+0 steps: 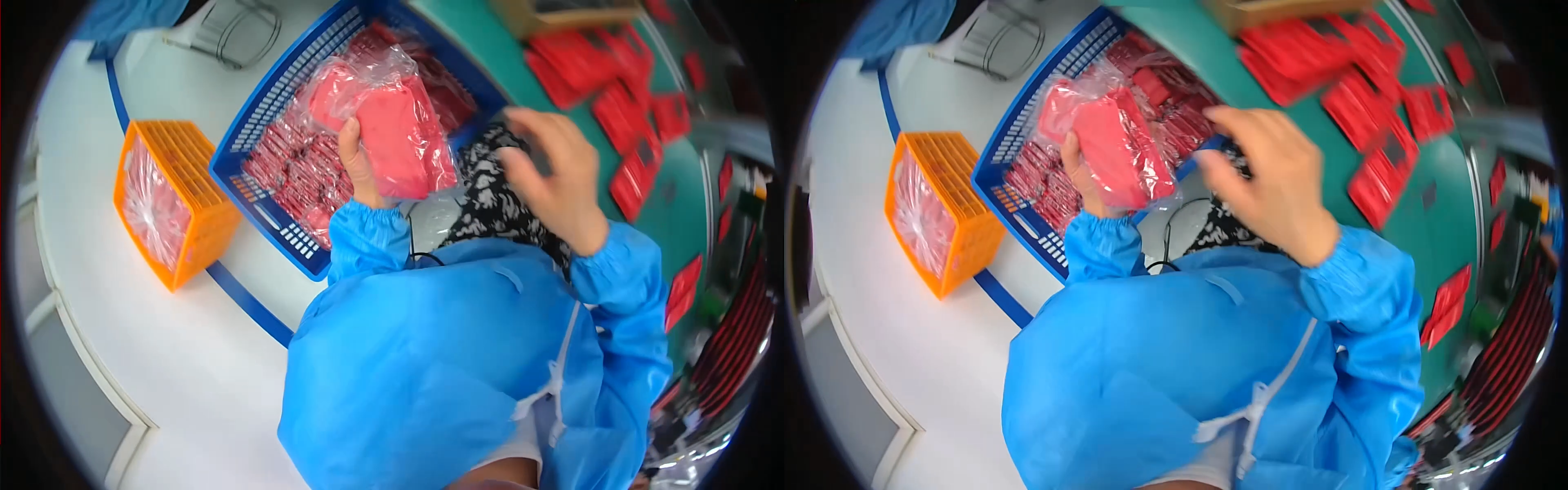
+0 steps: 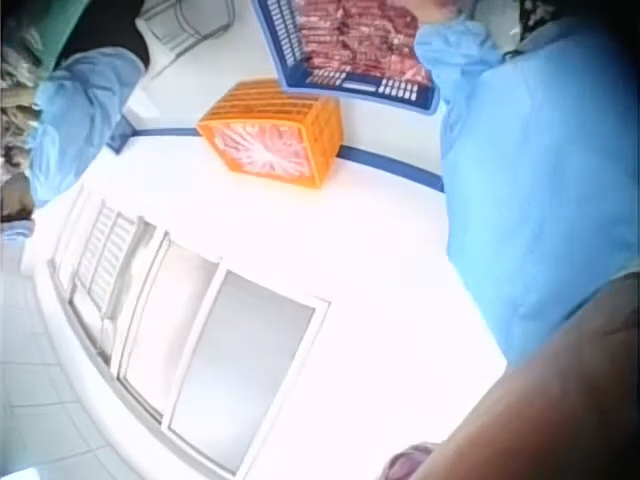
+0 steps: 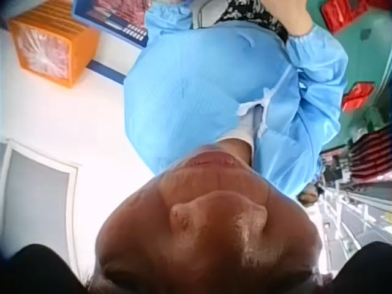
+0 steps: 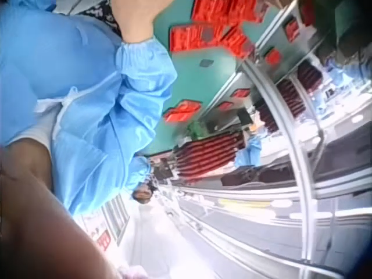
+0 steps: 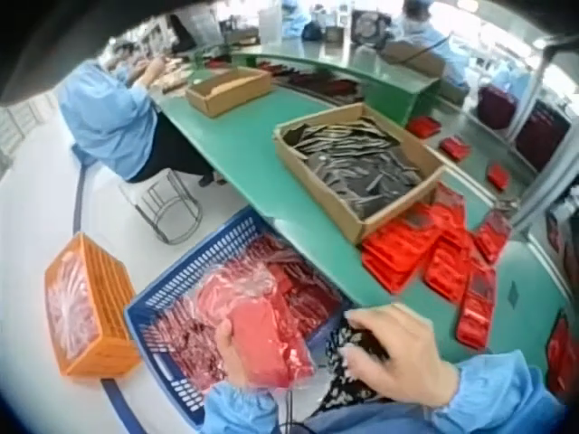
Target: The person assembles small electronic devices by hand, placing black components from plastic packaging into red plastic housings on a production line.
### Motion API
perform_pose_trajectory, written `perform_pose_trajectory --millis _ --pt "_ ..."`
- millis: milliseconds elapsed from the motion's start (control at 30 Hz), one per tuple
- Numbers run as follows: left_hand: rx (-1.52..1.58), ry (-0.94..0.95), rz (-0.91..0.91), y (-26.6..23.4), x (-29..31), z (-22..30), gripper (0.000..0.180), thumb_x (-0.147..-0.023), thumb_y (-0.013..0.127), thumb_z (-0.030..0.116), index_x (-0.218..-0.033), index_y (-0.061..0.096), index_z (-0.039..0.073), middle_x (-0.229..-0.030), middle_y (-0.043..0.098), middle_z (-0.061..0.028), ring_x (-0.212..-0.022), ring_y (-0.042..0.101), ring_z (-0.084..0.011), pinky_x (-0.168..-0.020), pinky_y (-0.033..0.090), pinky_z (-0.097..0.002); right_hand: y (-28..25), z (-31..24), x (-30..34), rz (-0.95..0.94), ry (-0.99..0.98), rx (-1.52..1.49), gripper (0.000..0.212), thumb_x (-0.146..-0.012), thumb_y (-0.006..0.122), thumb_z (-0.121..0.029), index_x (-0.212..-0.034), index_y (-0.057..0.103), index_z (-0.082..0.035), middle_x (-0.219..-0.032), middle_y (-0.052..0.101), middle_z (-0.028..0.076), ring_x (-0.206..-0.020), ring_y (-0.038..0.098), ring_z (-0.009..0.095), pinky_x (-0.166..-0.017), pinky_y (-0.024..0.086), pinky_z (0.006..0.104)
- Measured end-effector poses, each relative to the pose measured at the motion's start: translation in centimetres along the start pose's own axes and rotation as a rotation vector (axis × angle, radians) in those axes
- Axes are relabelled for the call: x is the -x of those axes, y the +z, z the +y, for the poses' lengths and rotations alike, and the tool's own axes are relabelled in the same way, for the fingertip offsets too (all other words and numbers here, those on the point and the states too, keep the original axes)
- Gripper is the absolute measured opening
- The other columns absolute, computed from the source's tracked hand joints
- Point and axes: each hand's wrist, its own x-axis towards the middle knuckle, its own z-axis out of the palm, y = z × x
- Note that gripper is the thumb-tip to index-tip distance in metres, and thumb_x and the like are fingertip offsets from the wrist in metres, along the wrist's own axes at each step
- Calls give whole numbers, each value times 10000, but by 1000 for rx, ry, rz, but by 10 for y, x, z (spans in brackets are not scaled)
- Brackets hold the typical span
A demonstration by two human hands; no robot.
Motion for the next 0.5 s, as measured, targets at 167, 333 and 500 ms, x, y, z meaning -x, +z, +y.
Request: perform_pose_trajectory --millis 167,333,500 --pt "-124 -158 -140 105 61 -77 574 -808 506 460 -1195 476 37 -1140 555 -139 -1008 552 -280 -894 445 -427 -34 -38 84 90 376 -402 836 -644 763 -277 -1281 322 35 -1123 517 235 -1000 555 333 -837 462 342" --pt "-1135 17 -640 141 74 -171 313 -856 532 148 -1142 517 22 -1096 555 -126 -952 569 -193 -810 478 -317 -103 -21 148 536 464 -938 608 -795 656 -103 -1281 314 26 -1139 526 141 -1020 540 207 -829 475 321" --pt "-759 -825 -423 183 65 -279 260 -800 575 102 -1040 557 3 -863 625 -84 -820 617 -198 -754 505 -334 -169 28 217 833 683 -813 530 -832 614 -178 -1248 352 22 -925 603 113 -617 575 106 -420 429 214"
